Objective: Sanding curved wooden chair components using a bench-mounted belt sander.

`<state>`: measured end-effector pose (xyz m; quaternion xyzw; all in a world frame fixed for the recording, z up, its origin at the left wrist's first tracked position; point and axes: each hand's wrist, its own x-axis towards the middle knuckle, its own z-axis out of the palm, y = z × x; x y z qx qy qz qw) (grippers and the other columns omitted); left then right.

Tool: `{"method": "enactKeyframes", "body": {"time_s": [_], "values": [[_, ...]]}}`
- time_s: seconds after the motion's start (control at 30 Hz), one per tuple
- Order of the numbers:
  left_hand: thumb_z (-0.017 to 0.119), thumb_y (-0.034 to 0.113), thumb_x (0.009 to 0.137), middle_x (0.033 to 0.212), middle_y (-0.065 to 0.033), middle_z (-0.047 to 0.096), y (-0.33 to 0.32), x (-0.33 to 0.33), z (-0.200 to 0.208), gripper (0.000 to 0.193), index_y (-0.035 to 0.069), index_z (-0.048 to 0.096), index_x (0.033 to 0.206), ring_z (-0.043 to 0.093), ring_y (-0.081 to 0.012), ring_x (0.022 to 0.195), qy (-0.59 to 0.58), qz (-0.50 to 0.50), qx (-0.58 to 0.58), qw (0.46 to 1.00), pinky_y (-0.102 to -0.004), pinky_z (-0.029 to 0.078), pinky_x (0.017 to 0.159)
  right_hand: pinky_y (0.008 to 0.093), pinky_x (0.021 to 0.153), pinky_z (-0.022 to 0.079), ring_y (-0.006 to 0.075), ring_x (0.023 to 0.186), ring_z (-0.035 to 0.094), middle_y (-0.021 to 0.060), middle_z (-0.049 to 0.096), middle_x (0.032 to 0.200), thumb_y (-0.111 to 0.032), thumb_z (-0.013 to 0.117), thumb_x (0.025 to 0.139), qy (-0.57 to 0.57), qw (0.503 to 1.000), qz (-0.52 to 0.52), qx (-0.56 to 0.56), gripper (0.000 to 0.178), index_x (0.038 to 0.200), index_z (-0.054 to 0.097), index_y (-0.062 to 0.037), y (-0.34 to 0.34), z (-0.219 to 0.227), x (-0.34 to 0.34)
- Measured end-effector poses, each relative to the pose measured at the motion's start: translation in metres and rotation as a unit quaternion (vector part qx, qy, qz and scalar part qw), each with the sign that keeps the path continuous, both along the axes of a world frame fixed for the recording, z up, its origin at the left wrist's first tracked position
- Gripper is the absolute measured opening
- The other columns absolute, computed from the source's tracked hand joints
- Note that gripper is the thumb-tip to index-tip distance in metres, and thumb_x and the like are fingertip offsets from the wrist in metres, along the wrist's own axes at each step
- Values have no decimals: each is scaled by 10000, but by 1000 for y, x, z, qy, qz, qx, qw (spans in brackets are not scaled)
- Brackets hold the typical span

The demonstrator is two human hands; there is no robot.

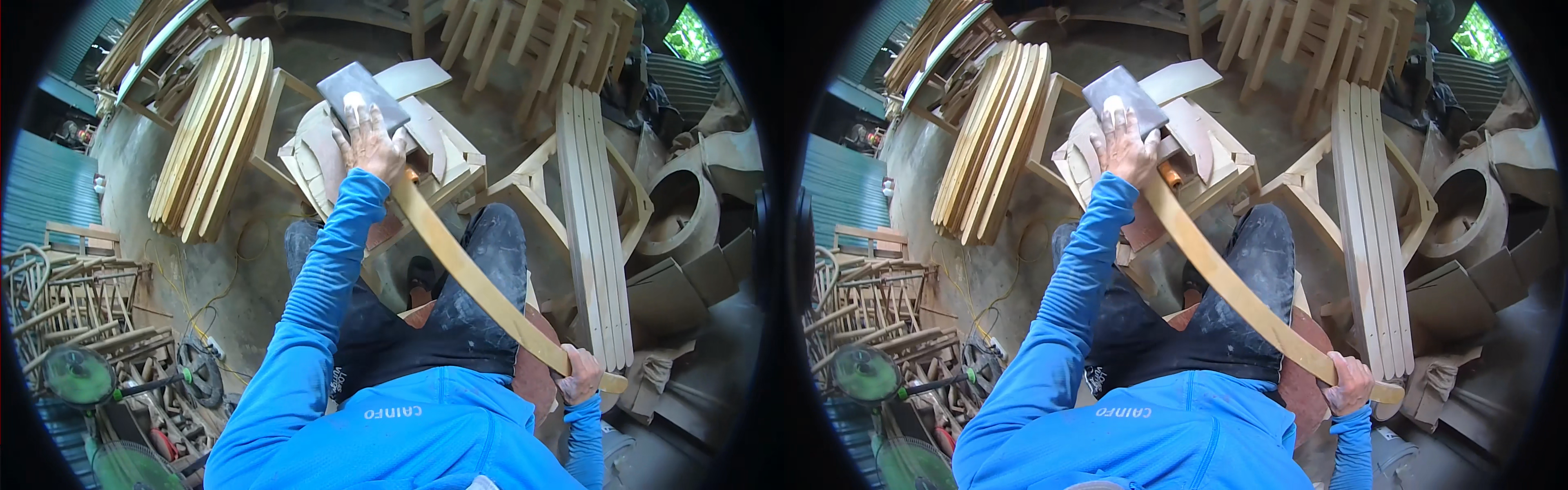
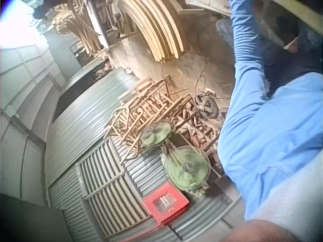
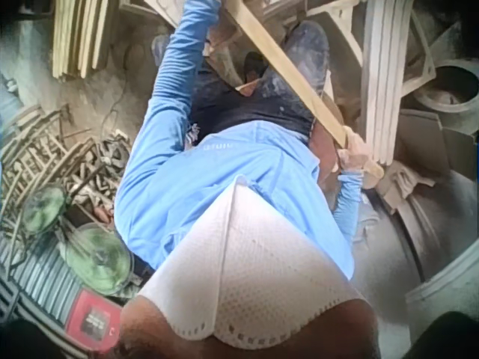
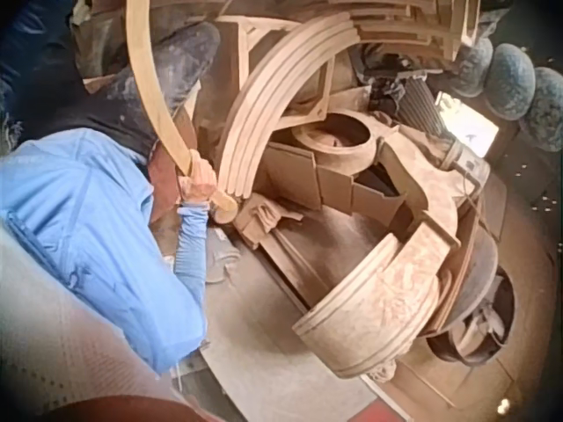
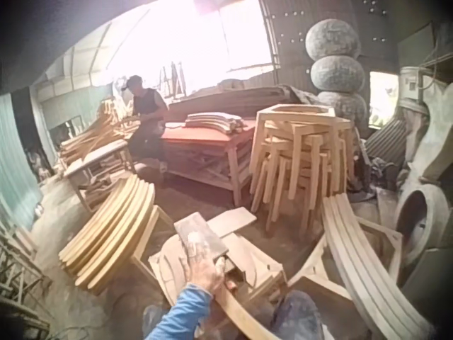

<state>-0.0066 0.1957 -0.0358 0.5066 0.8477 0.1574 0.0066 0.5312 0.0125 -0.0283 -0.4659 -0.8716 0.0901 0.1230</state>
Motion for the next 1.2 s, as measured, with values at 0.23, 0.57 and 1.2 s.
{"method": "enactKeyframes", "body": {"time_s": [0.23, 0.57, 1.2], "values": [[478, 257, 899, 1668, -196, 312, 45, -39, -24, 704, -40, 422, 1535, 197, -342, 1583, -15, 6, 100, 995, -582, 126, 1272, 473, 652, 486, 362, 742, 640, 123, 625, 828, -137, 784, 766, 22, 998, 0, -62, 350, 1092, 660, -123, 45, 3, -36], [480, 282, 912, 1683, -210, 267, 66, -55, -28, 764, -41, 320, 1584, 167, -366, 1588, -20, 32, 58, 998, -580, 113, 1276, 467, 617, 483, 364, 722, 642, 136, 621, 813, -216, 793, 789, 8, 995, 48, -91, 318, 1061, 656, -122, 90, 5, -32], [500, 265, 899, 1674, -191, 282, 50, -36, -25, 769, -7, 317, 1594, 182, -363, 1583, 8, 37, 51, 998, -613, 145, 1260, 455, 588, 471, 323, 690, 606, 125, 574, 807, -305, 884, 683, -38, 978, 135, -153, 806, 1414, 592, -131, 86, 10, -1]]}}
